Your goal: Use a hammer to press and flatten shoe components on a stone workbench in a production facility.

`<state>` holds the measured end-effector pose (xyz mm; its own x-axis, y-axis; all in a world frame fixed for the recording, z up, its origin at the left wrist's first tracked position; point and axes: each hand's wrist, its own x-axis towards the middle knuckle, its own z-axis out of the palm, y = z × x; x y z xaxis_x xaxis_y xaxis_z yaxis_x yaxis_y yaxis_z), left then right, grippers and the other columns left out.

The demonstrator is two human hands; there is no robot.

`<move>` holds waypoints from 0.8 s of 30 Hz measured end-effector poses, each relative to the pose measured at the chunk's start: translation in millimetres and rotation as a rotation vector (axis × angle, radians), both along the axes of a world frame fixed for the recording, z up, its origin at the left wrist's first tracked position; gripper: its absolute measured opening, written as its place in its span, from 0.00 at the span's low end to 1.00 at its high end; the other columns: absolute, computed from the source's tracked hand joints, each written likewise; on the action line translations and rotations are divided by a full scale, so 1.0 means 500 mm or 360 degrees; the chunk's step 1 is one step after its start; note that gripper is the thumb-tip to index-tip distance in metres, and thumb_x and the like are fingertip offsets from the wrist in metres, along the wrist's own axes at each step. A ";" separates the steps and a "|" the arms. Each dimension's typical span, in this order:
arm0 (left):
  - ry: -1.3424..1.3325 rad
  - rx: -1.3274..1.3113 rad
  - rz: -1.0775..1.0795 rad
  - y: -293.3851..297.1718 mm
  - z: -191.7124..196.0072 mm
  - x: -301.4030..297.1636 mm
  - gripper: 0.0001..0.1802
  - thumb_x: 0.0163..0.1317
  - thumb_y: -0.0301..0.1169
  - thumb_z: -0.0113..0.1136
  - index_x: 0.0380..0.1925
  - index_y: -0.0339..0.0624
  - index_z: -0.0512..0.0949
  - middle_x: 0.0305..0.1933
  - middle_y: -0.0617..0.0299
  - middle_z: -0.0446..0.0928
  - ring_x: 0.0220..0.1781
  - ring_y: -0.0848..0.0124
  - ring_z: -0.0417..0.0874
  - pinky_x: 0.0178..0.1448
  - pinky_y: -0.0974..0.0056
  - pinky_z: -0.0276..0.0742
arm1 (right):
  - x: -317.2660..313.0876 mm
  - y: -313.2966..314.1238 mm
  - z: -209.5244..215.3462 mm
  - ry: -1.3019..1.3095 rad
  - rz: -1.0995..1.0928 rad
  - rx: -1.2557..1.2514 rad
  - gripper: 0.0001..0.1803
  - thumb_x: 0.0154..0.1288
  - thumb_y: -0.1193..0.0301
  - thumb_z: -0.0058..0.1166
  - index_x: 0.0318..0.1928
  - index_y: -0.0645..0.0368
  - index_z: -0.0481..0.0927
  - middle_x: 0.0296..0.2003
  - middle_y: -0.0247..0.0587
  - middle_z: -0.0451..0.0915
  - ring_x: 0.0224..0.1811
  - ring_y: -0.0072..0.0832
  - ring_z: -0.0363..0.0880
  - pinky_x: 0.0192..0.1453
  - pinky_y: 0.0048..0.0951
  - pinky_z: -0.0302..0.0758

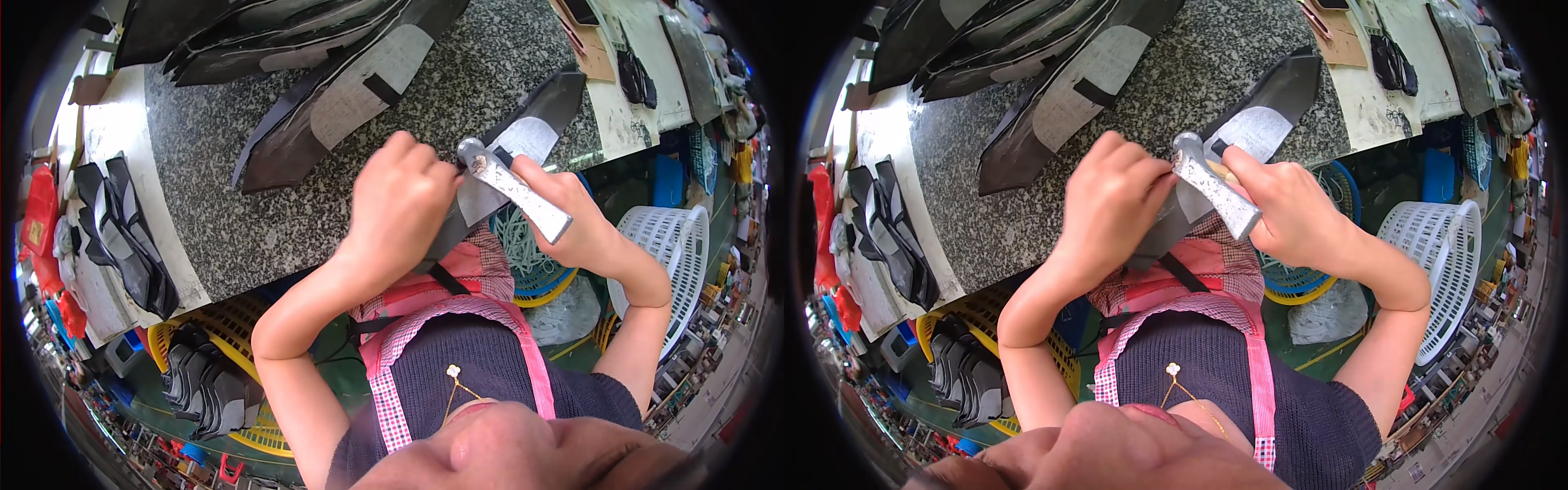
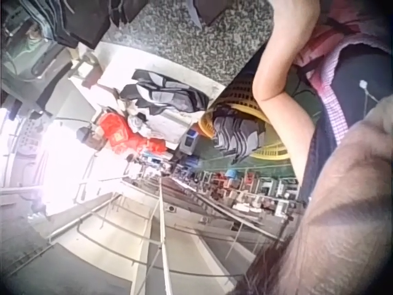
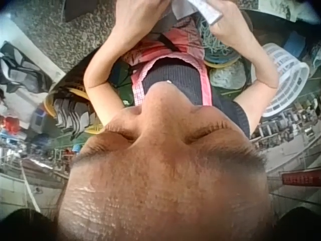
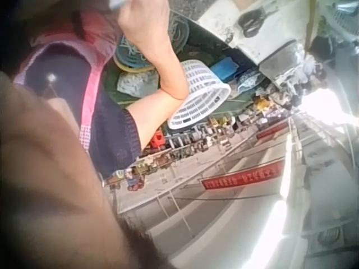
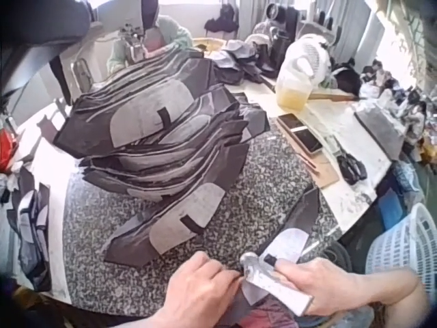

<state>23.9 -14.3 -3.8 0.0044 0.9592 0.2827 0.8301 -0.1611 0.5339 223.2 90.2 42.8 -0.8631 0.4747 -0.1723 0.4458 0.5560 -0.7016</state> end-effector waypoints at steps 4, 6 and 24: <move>-0.0126 -0.0153 -0.0095 -0.015 0.000 -0.024 0.07 0.50 0.25 0.66 0.32 0.36 0.83 0.31 0.59 0.78 0.38 0.60 0.77 0.41 0.58 0.76 | -0.004 0.022 0.003 0.0185 -0.0030 -0.0025 0.11 0.62 0.74 0.52 0.42 0.66 0.70 0.25 0.58 0.72 0.30 0.61 0.75 0.29 0.45 0.71; 0.0217 0.0134 -0.0215 -0.029 -0.014 -0.014 0.12 0.46 0.26 0.62 0.32 0.33 0.81 0.31 0.59 0.75 0.41 0.61 0.76 0.41 0.62 0.75 | -0.002 0.022 0.014 0.0280 -0.0003 0.0048 0.11 0.62 0.75 0.51 0.43 0.67 0.70 0.25 0.58 0.72 0.30 0.61 0.75 0.29 0.44 0.71; -0.0195 -0.0105 -0.0122 -0.059 0.001 -0.062 0.11 0.49 0.26 0.68 0.35 0.39 0.85 0.33 0.63 0.79 0.40 0.63 0.76 0.42 0.61 0.75 | -0.016 -0.015 0.001 -0.0105 0.0176 -0.0261 0.13 0.61 0.77 0.50 0.46 0.66 0.70 0.23 0.59 0.75 0.29 0.60 0.77 0.29 0.47 0.72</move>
